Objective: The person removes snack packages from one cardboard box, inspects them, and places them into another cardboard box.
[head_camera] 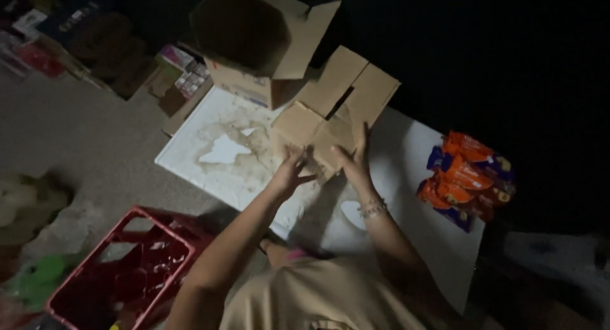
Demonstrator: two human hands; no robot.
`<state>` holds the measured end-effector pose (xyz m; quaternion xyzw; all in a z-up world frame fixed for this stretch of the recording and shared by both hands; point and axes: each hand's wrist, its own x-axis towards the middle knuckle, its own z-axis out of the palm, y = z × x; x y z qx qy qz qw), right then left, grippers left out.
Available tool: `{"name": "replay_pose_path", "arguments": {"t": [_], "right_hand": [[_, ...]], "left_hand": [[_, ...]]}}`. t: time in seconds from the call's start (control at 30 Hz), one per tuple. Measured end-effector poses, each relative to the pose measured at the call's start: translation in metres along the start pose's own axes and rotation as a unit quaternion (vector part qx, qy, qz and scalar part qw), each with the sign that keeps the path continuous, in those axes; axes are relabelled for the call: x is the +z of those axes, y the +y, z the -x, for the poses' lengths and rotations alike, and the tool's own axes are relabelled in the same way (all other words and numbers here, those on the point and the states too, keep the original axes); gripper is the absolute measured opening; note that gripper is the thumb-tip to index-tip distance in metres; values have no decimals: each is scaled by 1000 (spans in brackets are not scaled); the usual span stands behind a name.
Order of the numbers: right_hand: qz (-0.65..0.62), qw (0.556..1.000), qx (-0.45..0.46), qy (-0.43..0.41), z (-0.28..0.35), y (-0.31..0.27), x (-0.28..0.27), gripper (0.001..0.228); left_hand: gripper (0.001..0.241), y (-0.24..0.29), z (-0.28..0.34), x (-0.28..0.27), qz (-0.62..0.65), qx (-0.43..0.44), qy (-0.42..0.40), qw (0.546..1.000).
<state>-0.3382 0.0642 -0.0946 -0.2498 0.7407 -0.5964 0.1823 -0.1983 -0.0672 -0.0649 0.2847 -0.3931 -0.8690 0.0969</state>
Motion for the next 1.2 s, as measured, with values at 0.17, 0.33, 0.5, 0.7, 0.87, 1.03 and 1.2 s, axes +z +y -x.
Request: {"name": "replay_pose_path", "arguments": {"t": [0.17,0.33,0.5,0.7,0.87,1.03,1.2], "right_hand": [[-19,1000,-8,13,-59,-22,0,93],[-40,999,-3,18,-110,4,12,93],[-23,999,0,43,-114,1,19,80],[-267,949,136,94,-117,69,12,99],[-272,942,197,18,-122,10,17,89],[-187,951,246,-13,-127,-48,70,90],[-156,983,89,-30,-102,-153,129,63]], "left_hand": [[53,-1,-106,-76,-288,96,50,951],[19,105,-81,-75,-545,381,239,708],[7,129,-198,-179,-726,322,230,563],[49,203,-23,-129,-614,438,262,603],[20,220,125,-146,-484,569,308,589],[15,179,188,-207,-462,687,348,440],[26,163,184,-274,-498,683,266,463]]}}
